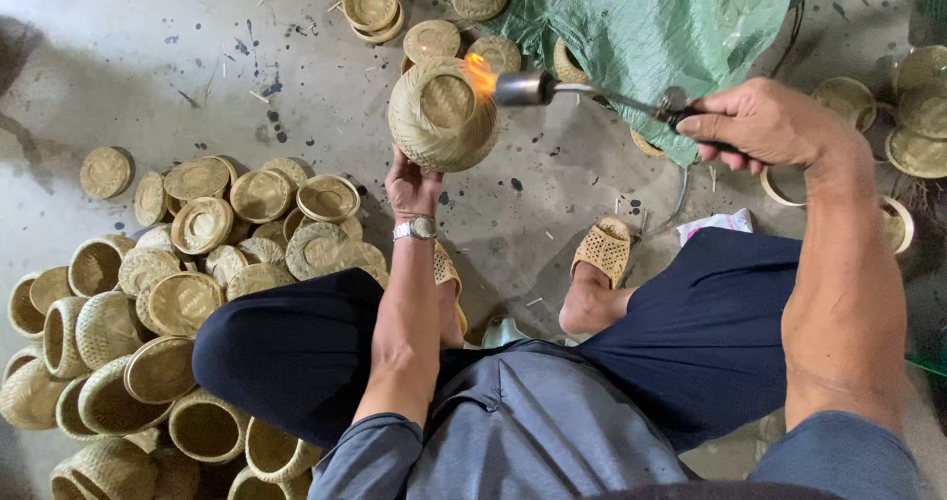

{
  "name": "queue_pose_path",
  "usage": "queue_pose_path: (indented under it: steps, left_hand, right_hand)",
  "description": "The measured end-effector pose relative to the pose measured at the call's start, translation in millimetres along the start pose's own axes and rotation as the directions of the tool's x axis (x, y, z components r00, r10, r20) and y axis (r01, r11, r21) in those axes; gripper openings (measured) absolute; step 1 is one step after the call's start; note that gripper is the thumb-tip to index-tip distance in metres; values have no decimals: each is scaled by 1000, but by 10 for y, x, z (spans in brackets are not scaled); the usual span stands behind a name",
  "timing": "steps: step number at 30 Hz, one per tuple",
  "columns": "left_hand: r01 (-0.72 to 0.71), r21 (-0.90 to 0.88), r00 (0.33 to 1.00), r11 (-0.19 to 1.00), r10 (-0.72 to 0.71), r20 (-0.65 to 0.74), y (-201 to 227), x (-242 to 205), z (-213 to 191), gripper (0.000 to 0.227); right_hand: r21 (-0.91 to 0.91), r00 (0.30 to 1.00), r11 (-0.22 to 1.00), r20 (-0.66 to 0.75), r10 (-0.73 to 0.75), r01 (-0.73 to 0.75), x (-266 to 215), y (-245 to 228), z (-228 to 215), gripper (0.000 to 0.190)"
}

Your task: The person sits on the floor and uses a handheld blowtorch to apply heat to the interior and exterior surfaces of small woven baskets. They pick up baskets one by one, rotate them while applying the flame, and place them back down.

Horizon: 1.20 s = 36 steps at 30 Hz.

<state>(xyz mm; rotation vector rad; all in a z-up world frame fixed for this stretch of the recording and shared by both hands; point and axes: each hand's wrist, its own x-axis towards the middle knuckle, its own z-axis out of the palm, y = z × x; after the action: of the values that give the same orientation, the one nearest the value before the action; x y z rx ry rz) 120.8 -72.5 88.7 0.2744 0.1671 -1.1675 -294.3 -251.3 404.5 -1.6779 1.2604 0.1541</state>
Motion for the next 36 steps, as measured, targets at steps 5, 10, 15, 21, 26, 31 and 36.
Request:
queue_pose_path:
  steps: [5, 10, 15, 21, 26, 31, 36]
  left_hand:
    - [-143, -185, 987, 972, 125, -102, -54, 162, -88, 41]
    - [-99, -223, 994, 970, 107, 23, 32, 318, -129, 39]
    - [-10, 31, 992, 999, 6, 123, 146, 54, 402, 40]
    - [1, 422, 964, 907, -113, 242, 294, -160, 1073, 42]
    - [-54, 640, 978, 766, -89, 190, 321, -249, 1270, 50]
    - [-56, 655, 981, 753, -81, 177, 321, -260, 1222, 48]
    - [-35, 626, 985, 779, -77, 152, 98, -199, 1025, 42]
  right_hand:
    - [-70, 999, 997, -2, 35, -35, 57, -14, 87, 31]
    - [-36, 992, 999, 128, 13, -8, 120, 20, 107, 44]
    - [-103, 1000, 995, 25, -2, 5, 154, 36, 51, 35]
    - [69, 997, 995, -51, -66, 69, 85, 57, -39, 30]
    - [108, 996, 991, -37, -78, 82, 80, 67, -31, 29]
    - [-94, 996, 995, -82, -33, 25, 120, 34, 36, 34]
    - [-2, 995, 995, 0, -96, 96, 44, -83, 111, 34]
